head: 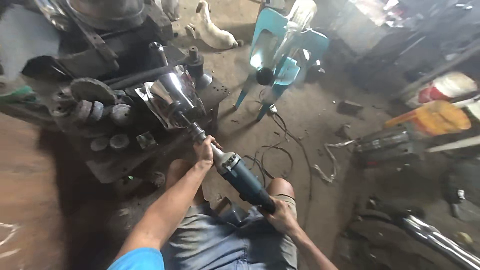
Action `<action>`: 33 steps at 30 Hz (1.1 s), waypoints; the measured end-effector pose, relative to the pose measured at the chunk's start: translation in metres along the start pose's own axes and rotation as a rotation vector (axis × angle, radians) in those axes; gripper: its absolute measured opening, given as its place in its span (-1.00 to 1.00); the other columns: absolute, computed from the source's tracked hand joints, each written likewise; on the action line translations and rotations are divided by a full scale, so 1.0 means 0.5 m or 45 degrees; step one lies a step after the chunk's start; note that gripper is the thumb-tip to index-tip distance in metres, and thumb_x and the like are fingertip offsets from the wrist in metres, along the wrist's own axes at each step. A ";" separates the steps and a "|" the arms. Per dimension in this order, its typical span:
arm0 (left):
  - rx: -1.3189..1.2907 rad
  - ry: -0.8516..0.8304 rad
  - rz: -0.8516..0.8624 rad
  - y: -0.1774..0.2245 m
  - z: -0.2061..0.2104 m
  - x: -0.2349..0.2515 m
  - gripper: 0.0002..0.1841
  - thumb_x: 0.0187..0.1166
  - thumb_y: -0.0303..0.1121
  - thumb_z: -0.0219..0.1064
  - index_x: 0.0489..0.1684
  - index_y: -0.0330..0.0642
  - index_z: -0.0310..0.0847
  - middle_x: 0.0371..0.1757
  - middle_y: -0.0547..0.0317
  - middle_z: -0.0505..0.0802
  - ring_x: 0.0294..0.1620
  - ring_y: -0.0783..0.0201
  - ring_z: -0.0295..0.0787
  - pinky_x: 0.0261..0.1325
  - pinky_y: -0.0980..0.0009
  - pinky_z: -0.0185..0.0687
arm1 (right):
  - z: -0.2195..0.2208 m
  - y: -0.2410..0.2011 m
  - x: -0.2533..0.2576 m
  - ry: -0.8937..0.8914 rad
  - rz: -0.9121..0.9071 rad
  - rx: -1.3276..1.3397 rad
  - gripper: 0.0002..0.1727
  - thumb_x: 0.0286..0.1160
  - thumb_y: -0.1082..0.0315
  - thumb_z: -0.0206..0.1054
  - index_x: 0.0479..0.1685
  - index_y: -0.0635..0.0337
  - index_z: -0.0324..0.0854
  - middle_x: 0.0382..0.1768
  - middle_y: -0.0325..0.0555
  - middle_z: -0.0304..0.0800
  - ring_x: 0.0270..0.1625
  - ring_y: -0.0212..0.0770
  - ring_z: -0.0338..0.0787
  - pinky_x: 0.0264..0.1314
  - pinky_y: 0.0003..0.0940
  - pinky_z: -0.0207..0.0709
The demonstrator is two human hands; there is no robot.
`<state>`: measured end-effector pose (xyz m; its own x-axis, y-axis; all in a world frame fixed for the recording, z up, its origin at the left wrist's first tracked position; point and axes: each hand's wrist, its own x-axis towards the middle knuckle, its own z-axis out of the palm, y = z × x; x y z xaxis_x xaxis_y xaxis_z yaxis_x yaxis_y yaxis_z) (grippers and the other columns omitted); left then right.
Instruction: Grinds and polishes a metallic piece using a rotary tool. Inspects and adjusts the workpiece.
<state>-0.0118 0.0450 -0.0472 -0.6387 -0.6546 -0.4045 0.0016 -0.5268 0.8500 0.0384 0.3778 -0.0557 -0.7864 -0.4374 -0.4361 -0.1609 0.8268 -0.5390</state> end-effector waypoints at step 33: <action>-0.003 0.071 0.012 0.005 0.004 0.000 -0.93 0.41 -0.44 0.30 -0.34 -0.23 0.53 -0.61 0.04 0.72 -0.65 0.12 0.71 -0.48 0.16 0.77 | -0.005 0.000 0.003 -0.041 0.005 0.007 -0.59 0.30 -0.14 0.50 -0.08 -0.06 0.80 -0.27 -0.23 0.89 -0.12 -0.23 0.88 0.06 0.03 0.74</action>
<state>-0.0137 0.0448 -0.0445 -0.5950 -0.6887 -0.4143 0.0094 -0.5214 0.8533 0.0357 0.3778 -0.0547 -0.7672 -0.4454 -0.4615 -0.1546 0.8268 -0.5408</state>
